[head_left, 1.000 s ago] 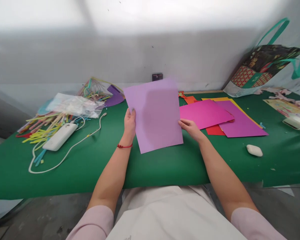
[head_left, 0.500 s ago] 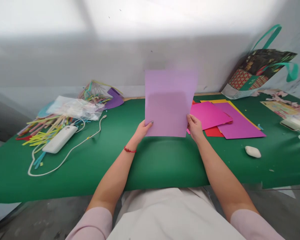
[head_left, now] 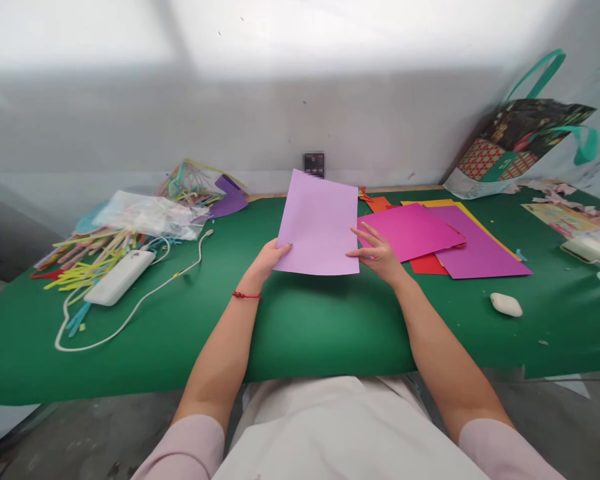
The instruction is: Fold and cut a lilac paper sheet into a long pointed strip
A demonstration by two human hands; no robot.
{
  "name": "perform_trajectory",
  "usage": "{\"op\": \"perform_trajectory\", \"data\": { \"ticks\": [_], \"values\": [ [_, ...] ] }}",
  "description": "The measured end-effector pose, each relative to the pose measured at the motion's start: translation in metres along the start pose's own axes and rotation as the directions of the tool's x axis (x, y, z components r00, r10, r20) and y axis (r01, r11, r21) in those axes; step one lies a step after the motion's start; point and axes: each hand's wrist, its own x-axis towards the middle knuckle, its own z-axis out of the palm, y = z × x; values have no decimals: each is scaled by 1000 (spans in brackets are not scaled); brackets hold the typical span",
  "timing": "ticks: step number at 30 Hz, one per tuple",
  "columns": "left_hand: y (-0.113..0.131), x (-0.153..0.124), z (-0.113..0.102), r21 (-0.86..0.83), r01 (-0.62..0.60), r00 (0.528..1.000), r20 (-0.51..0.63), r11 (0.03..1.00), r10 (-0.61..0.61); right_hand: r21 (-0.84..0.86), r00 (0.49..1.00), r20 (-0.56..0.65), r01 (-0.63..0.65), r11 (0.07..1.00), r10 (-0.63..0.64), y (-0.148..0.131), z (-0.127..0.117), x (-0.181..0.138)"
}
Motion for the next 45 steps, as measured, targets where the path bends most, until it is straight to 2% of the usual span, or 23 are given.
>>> {"op": "perform_trajectory", "data": {
  "ticks": [3, 5, 9, 14, 20, 24, 28, 35, 38, 40, 42, 44, 45],
  "values": [
    [-1, -4, -5, 34, 51, 994, 97, 998, -54, 121, 986, 157, -70, 990, 51, -7, 1, 0],
    [-1, -9, -4, 51, 83, 980, 179, 995, -91, 186, 973, 178, -179, 966, 146, -12, 1, 0],
    [0, -20, 9, 69, 109, 960, 251, 992, -123, 221, 946, 64, -325, 920, 319, -22, 0, 4],
    [-4, -27, 34, 61, 128, 951, 277, 990, -139, 169, 924, -6, -375, 912, 381, -24, -1, 10],
    [-11, -31, 53, 48, 110, 939, 323, 993, -120, 34, 910, -115, -396, 918, 397, -26, 4, 10],
    [-7, -36, 57, 52, 52, 925, 373, 997, -68, -54, 898, -211, -406, 912, 387, -29, 3, 15],
    [-1, -41, 57, 6, 41, 897, 441, 999, -40, -96, 902, -246, -387, 917, 354, -31, -3, 25],
    [3, -44, 58, -97, 74, 915, 402, 993, -29, -205, 930, -229, -334, 920, 286, -34, 1, 49],
    [1, -43, 60, -110, 88, 915, 401, 990, -37, -245, 932, -301, -279, 929, 200, -37, 9, 52],
    [0, -42, 61, -117, 90, 923, 383, 989, -38, -242, 888, -427, -291, 926, 168, -39, 16, 48],
    [-2, -40, 61, -135, 71, 938, 345, 988, -20, -149, 807, -553, -343, 927, 210, -40, 24, 40],
    [-3, -37, 60, -165, 30, 955, 295, 986, 20, 61, 712, -613, -391, 918, 344, -41, 34, 31],
    [-4, -36, 60, -181, 8, 962, 271, 983, 42, 208, 668, -594, -410, 888, 448, -41, 40, 28]
  ]
}}
